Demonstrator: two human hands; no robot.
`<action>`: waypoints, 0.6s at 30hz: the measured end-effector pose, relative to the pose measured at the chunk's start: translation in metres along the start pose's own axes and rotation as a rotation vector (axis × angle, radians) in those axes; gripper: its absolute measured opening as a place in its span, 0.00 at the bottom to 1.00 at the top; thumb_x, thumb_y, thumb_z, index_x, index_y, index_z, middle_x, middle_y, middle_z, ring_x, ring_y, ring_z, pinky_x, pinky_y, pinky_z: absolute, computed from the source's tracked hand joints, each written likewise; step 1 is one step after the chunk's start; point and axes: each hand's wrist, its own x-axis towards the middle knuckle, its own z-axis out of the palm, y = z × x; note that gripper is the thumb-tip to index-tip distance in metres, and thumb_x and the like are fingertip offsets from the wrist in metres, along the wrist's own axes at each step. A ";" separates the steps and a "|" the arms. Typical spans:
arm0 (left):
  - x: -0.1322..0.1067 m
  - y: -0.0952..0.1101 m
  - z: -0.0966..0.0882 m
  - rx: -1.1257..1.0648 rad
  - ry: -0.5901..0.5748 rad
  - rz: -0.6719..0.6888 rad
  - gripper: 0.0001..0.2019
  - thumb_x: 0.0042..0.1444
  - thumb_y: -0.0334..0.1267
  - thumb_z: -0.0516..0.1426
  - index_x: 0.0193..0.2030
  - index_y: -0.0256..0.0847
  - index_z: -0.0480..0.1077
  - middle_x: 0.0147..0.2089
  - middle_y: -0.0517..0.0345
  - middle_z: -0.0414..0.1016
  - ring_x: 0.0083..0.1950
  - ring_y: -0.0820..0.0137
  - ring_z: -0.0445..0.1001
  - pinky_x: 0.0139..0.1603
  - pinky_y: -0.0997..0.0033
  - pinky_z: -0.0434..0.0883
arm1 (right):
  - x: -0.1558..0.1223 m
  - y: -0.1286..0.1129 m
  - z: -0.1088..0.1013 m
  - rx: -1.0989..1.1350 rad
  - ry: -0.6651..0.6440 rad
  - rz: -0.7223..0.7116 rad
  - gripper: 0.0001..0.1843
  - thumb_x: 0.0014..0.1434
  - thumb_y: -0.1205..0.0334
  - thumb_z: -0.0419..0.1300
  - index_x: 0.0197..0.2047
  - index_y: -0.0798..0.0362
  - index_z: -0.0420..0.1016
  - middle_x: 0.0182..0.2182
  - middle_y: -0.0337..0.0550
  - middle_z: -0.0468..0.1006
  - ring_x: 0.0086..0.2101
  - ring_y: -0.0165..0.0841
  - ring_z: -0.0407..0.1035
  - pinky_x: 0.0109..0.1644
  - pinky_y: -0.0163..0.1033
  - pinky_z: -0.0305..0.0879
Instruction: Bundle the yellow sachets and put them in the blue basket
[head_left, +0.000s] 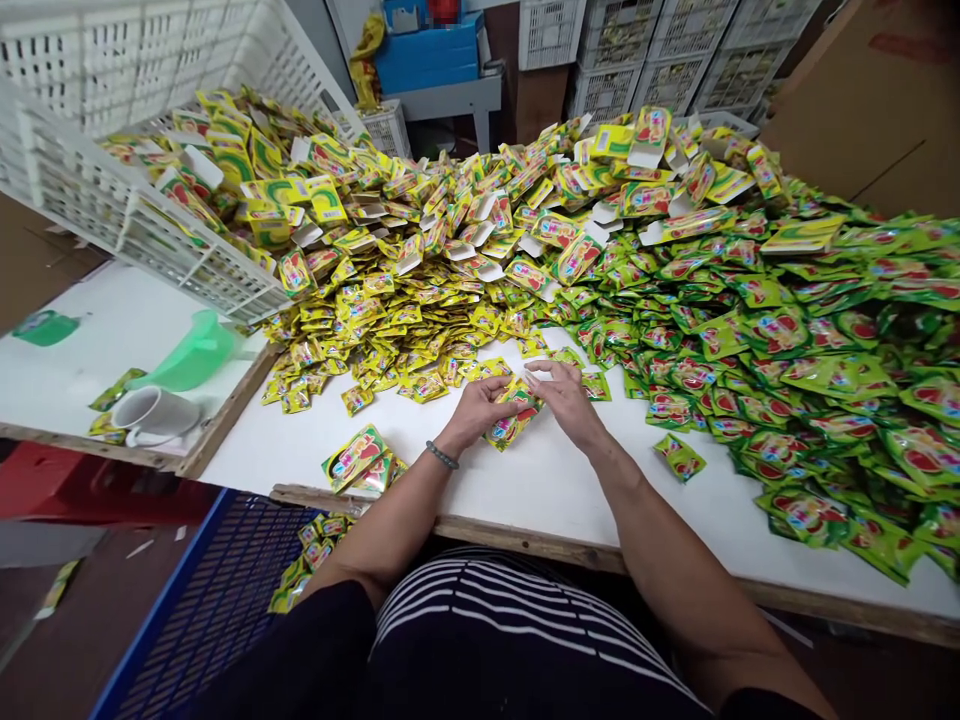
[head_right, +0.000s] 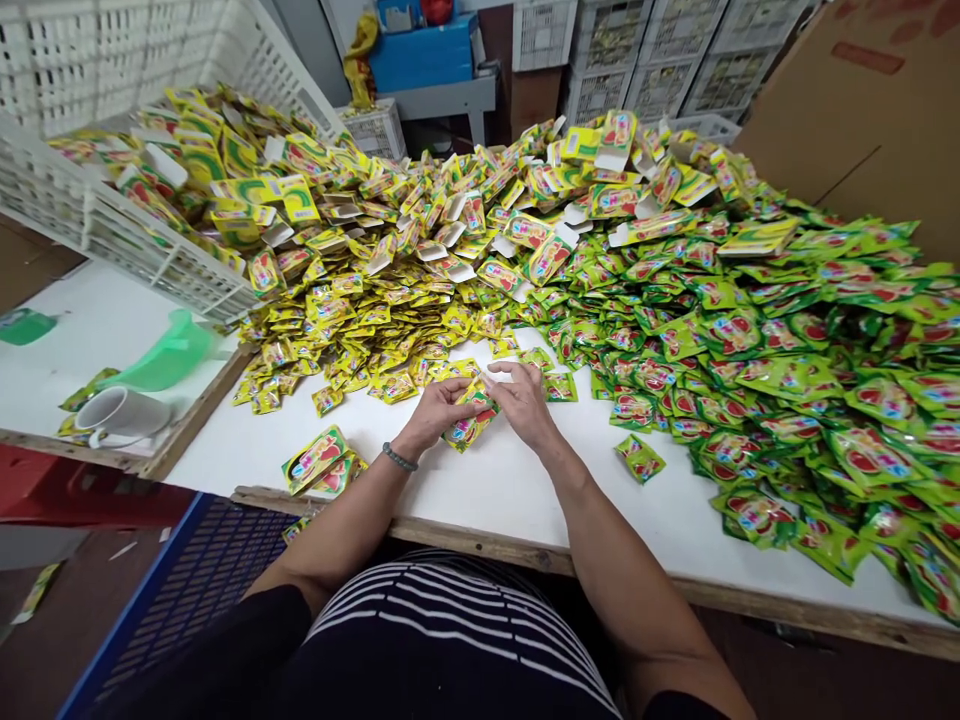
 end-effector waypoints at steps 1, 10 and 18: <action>0.000 -0.001 0.001 -0.005 0.002 0.002 0.28 0.34 0.44 0.71 0.44 0.34 0.76 0.29 0.60 0.77 0.28 0.74 0.71 0.33 0.74 0.69 | 0.000 0.000 0.001 0.003 -0.017 0.006 0.24 0.62 0.43 0.51 0.26 0.44 0.80 0.51 0.44 0.74 0.57 0.47 0.56 0.63 0.61 0.48; 0.005 -0.001 0.004 -0.191 0.069 0.038 0.26 0.34 0.44 0.71 0.41 0.34 0.74 0.31 0.58 0.78 0.30 0.73 0.74 0.34 0.75 0.70 | -0.001 -0.006 0.001 -0.012 0.014 -0.003 0.22 0.59 0.40 0.54 0.33 0.45 0.82 0.52 0.46 0.73 0.56 0.45 0.58 0.64 0.59 0.46; 0.001 0.003 -0.002 -0.200 0.111 0.101 0.30 0.39 0.43 0.70 0.48 0.37 0.68 0.26 0.63 0.74 0.23 0.76 0.69 0.28 0.78 0.65 | 0.003 -0.016 0.013 0.122 -0.022 0.060 0.20 0.55 0.41 0.59 0.32 0.49 0.80 0.44 0.48 0.75 0.50 0.43 0.64 0.55 0.50 0.61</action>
